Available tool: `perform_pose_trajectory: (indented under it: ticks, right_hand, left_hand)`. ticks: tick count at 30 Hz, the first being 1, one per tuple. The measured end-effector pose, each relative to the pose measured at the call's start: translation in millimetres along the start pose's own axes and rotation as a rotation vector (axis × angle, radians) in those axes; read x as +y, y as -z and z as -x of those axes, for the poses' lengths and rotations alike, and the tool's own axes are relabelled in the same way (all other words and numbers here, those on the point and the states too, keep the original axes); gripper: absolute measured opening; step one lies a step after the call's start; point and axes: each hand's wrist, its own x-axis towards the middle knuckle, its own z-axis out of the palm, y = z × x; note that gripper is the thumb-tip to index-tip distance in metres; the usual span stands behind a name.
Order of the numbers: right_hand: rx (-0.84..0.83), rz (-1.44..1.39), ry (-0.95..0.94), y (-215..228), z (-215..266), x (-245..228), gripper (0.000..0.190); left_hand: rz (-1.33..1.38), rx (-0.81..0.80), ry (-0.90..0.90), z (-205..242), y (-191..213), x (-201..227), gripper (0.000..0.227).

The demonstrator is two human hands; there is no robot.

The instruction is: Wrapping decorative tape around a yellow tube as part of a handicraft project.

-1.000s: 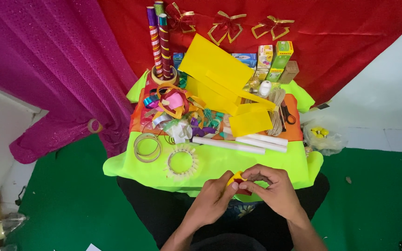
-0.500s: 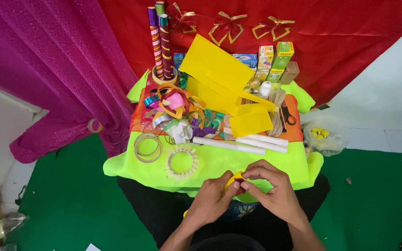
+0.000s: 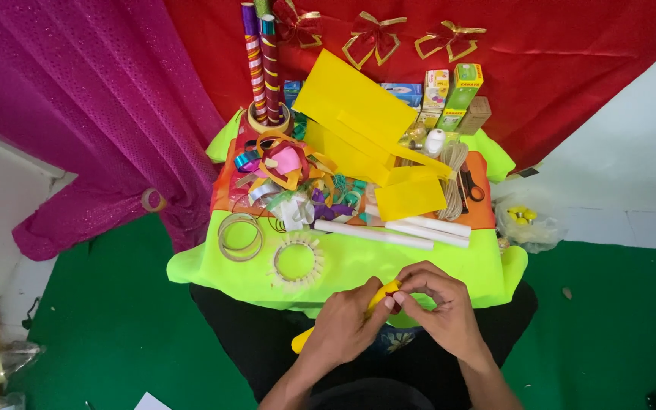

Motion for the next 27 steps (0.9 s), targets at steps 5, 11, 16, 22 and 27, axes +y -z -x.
perform_pose_trajectory:
  ticks: [5, 11, 16, 22, 27]
  right_hand:
    - [0.007, -0.077, -0.017, -3.1, 1.8, 7.6, 0.005]
    - [-0.022, 0.012, -0.011, 3.0, 1.5, 8.7, 0.012]
    - [-0.059, 0.116, 0.051, 3.1, 0.0, 2.5, 0.012]
    - [0.026, 0.116, 0.035, -6.1, 3.1, 2.4, 0.005]
    - [0.051, 0.091, 0.014, -11.8, 7.4, 11.7, 0.006]
  left_hand:
    - [-0.066, -0.014, -0.003, -1.2, 0.3, -1.2, 0.038]
    - [-0.028, -0.070, 0.029, -4.0, 4.6, -5.5, 0.039]
    - [0.014, -0.082, 0.001, -4.9, 6.1, -8.2, 0.040]
    - [0.022, -0.086, -0.005, -4.6, 3.6, -9.7, 0.040]
    - [0.012, -0.097, 0.041, -1.7, 2.8, -12.4, 0.041]
